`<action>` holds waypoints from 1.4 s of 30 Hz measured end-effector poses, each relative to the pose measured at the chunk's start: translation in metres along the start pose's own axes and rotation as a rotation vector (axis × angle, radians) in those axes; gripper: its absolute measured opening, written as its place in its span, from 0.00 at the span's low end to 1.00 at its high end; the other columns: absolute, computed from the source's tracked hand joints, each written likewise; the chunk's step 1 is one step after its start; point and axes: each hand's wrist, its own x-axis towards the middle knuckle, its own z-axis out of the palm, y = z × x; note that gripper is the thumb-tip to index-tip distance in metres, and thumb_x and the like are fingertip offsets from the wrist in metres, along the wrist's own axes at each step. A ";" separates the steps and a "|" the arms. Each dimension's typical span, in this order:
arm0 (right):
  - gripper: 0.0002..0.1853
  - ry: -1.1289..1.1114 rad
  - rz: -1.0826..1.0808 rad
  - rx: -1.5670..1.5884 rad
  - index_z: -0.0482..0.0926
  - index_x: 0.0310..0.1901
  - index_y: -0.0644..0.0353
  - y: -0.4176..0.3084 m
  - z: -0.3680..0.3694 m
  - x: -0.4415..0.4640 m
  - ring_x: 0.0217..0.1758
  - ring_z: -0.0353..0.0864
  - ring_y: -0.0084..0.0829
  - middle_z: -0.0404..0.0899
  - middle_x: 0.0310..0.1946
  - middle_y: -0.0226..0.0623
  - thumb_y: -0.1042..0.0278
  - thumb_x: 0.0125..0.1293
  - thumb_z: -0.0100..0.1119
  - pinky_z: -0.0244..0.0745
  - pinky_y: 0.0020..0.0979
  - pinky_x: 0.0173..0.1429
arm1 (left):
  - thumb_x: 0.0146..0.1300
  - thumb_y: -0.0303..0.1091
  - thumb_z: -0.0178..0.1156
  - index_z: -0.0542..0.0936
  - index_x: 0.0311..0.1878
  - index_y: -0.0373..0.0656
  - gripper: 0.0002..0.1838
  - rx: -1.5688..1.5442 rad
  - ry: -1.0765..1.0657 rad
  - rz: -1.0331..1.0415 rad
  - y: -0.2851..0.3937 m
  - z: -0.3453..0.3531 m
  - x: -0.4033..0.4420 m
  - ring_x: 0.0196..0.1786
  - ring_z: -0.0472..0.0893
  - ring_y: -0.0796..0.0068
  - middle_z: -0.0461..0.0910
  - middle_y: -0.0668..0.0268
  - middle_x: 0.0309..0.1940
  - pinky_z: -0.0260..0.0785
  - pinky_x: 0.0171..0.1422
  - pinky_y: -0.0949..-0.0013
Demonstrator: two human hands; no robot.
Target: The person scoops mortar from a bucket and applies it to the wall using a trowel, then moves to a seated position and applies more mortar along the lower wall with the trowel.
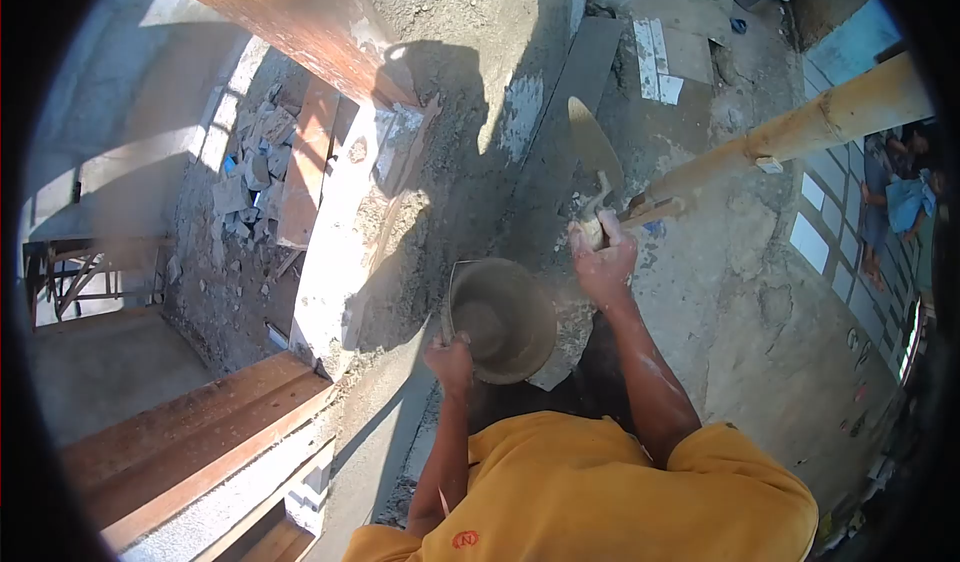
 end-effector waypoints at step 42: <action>0.22 -1.758 -1.787 -1.024 0.85 0.46 0.75 0.331 -0.274 -0.227 0.53 0.87 0.65 0.89 0.46 0.60 0.58 0.67 0.66 0.79 0.60 0.59 | 0.54 0.27 0.69 0.86 0.45 0.26 0.16 -0.814 2.069 -1.337 -0.249 0.295 -1.021 0.34 0.84 0.66 0.87 0.59 0.32 0.77 0.44 0.58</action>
